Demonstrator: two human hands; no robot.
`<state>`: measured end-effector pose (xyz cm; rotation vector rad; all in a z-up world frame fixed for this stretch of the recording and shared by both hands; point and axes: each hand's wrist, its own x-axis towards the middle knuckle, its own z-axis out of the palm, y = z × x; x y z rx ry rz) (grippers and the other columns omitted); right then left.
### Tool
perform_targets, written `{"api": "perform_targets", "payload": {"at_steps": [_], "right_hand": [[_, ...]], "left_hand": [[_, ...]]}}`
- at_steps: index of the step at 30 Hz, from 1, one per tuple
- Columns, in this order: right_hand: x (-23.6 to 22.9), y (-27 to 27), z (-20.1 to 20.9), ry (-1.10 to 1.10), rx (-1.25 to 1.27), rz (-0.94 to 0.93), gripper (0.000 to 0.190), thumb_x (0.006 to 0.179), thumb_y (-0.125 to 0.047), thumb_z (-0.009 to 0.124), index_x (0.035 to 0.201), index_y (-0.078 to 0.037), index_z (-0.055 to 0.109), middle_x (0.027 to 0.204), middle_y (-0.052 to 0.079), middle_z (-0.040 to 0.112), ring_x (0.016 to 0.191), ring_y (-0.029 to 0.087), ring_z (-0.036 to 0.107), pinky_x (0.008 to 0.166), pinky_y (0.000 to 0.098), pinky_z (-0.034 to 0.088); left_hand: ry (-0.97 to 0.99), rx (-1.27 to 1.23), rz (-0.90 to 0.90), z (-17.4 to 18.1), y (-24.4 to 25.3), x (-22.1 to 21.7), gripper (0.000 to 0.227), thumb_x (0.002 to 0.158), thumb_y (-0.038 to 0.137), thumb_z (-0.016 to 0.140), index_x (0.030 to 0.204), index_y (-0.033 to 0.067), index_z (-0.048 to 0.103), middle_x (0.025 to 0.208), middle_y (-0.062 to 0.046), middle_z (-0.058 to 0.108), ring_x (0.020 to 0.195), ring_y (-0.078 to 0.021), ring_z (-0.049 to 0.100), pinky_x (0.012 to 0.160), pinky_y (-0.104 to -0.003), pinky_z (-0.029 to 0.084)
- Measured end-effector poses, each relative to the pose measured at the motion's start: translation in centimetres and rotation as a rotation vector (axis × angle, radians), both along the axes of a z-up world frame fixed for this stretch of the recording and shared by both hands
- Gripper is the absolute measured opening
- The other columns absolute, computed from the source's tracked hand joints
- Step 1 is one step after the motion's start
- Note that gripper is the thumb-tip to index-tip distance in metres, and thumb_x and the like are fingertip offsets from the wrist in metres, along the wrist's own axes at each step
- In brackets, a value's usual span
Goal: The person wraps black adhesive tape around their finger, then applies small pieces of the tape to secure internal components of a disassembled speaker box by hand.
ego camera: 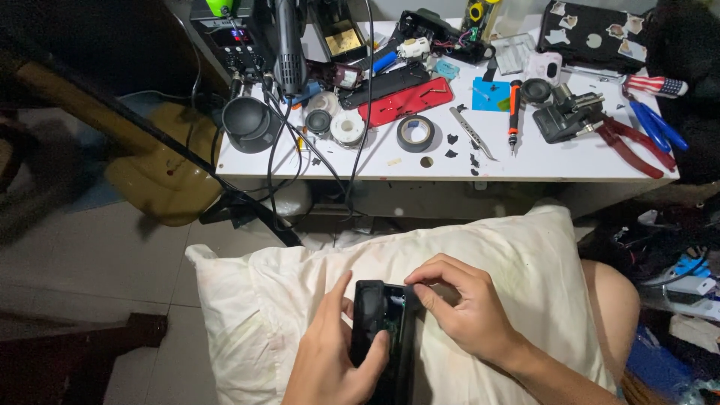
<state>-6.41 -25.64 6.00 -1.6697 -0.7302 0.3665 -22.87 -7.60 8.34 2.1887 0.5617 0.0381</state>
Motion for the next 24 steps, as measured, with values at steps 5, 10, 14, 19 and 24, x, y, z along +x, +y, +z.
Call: {"api": "perform_targets", "payload": {"at_steps": [5, 10, 14, 19, 24], "right_hand": [[0.0, 0.1, 0.3, -0.018, -0.020, 0.016, 0.007, 0.098, -0.002, 0.081, 0.102, -0.007, 0.085, 0.095, 0.005, 0.081, 0.083, 0.013, 0.076, 0.065, 0.0216, 0.058], [0.0, 0.2, 0.6, -0.100, 0.036, 0.046, 0.006, 0.100, -0.002, 0.077, 0.103, -0.007, 0.079, 0.099, 0.006, 0.081, 0.091, 0.019, 0.079, 0.085, 0.0284, 0.063], [0.0, -0.1, 0.7, -0.102, 0.031, 0.041, 0.007, 0.098, -0.002, 0.077, 0.101, -0.008, 0.079, 0.100, 0.005, 0.082, 0.092, 0.018, 0.080, 0.086, 0.0282, 0.064], [0.2, -0.1, 1.2, -0.106, -0.060, 0.091, 0.004, 0.097, -0.012, 0.084, 0.095, -0.011, 0.082, 0.095, 0.000, 0.084, 0.086, 0.013, 0.079, 0.080, 0.0241, 0.062], [0.2, 0.4, 1.7, -0.160, -0.137, 0.164, 0.008, 0.095, -0.014, 0.088, 0.091, -0.014, 0.080, 0.094, 0.000, 0.078, 0.089, 0.016, 0.071, 0.081, 0.0292, 0.057]], "left_hand": [[-0.037, -0.069, 0.131, -0.7, -0.4, -0.6, 0.102, 0.081, 0.038, 0.088, 0.172, 0.0166, 0.047, 0.116, 0.002, 0.076, 0.062, -0.0119, 0.066, 0.057, -0.027, 0.063], [-0.205, 0.157, 0.176, -0.6, -2.4, -1.4, 0.101, 0.079, 0.041, 0.087, 0.169, 0.0118, 0.050, 0.112, -0.003, 0.066, 0.082, -0.0169, 0.070, 0.069, -0.030, 0.066], [-0.138, 0.114, 0.253, -0.1, -3.0, -1.3, 0.106, 0.073, 0.042, 0.090, 0.169, 0.0167, 0.054, 0.103, 0.002, 0.063, 0.074, -0.0140, 0.069, 0.067, -0.026, 0.065], [-0.121, -0.148, 0.094, -0.2, -0.5, -0.2, 0.097, 0.086, 0.035, 0.087, 0.172, 0.0133, 0.048, 0.120, -0.002, 0.071, 0.095, -0.0148, 0.072, 0.086, -0.028, 0.061], [-0.050, -0.462, 0.104, 0.0, 0.3, 0.8, 0.090, 0.090, 0.034, 0.084, 0.169, 0.0170, 0.046, 0.128, -0.005, 0.082, 0.110, -0.0153, 0.081, 0.102, -0.030, 0.062]]}}
